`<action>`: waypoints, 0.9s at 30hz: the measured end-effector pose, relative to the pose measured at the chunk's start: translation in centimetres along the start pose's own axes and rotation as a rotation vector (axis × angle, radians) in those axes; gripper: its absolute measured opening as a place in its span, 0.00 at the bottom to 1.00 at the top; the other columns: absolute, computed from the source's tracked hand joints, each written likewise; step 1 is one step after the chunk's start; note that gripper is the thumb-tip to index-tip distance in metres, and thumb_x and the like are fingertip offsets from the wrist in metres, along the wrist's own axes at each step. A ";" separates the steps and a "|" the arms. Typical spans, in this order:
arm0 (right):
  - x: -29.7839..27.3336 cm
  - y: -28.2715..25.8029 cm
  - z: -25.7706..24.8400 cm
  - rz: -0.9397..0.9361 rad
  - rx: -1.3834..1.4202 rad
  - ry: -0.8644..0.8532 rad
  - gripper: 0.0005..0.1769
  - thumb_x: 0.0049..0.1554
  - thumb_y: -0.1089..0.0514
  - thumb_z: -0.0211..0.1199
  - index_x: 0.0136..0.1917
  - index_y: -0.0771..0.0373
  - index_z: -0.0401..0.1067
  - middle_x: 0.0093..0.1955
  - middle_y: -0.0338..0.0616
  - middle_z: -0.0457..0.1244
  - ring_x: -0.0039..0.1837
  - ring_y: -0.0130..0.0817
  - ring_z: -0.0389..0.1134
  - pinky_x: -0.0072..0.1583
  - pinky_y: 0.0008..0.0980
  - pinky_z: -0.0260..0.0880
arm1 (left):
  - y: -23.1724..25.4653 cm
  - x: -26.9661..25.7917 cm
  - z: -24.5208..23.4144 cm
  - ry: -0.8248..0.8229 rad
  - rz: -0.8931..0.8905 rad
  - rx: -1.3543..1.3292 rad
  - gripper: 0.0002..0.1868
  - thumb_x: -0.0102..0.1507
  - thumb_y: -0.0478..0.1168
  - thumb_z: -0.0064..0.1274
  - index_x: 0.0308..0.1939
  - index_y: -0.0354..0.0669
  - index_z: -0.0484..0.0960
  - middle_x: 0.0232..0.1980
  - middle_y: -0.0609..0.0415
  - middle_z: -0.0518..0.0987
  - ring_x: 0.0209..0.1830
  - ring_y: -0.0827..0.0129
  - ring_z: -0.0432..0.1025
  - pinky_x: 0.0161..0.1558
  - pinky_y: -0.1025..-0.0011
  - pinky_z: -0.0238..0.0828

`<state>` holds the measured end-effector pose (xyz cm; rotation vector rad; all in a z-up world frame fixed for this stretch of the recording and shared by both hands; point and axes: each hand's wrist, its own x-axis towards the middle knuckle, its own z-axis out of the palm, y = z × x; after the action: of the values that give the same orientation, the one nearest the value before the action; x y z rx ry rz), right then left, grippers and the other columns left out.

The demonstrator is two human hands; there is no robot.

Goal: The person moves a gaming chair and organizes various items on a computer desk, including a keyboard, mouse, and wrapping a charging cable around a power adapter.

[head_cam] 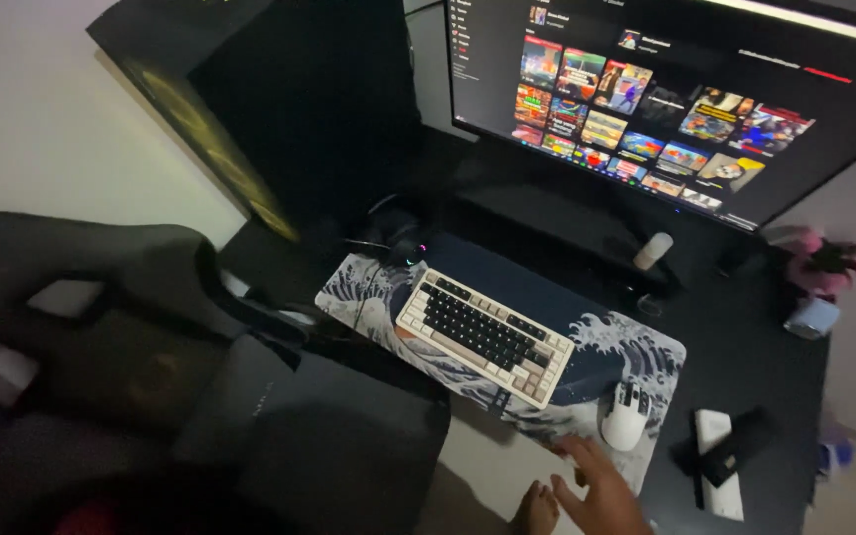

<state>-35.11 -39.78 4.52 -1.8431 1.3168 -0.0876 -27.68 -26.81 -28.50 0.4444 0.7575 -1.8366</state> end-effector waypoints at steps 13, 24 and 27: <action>3.2 -0.4 -7.2 0.364 0.365 -0.190 0.20 0.55 0.51 0.70 0.61 0.51 0.84 0.65 0.33 0.76 0.64 0.29 0.77 0.65 0.31 0.72 | 10.7 -25.3 33.2 0.827 0.353 1.622 0.17 0.69 0.48 0.48 0.61 0.60 0.82 0.60 0.63 0.83 0.60 0.74 0.77 0.62 0.71 0.72; 9.9 -1.1 -3.9 0.655 0.707 0.015 0.29 0.61 0.52 0.61 0.74 0.56 0.68 0.68 0.50 0.71 0.65 0.46 0.73 0.60 0.46 0.72 | 26.8 -18.0 39.5 0.473 1.269 2.087 0.19 0.63 0.39 0.56 0.59 0.46 0.80 0.55 0.51 0.81 0.53 0.55 0.75 0.59 0.57 0.66; 11.5 -8.1 -7.0 0.826 0.541 0.089 0.30 0.60 0.39 0.58 0.70 0.54 0.73 0.68 0.48 0.69 0.66 0.46 0.71 0.65 0.46 0.67 | 28.5 -16.7 43.0 0.637 0.898 2.092 0.35 0.69 0.56 0.44 0.76 0.46 0.62 0.76 0.46 0.66 0.77 0.48 0.58 0.72 0.50 0.55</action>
<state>-27.45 -52.42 9.89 -0.7744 1.8034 -0.0732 7.05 -51.65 4.95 2.2002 -1.2135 -0.8757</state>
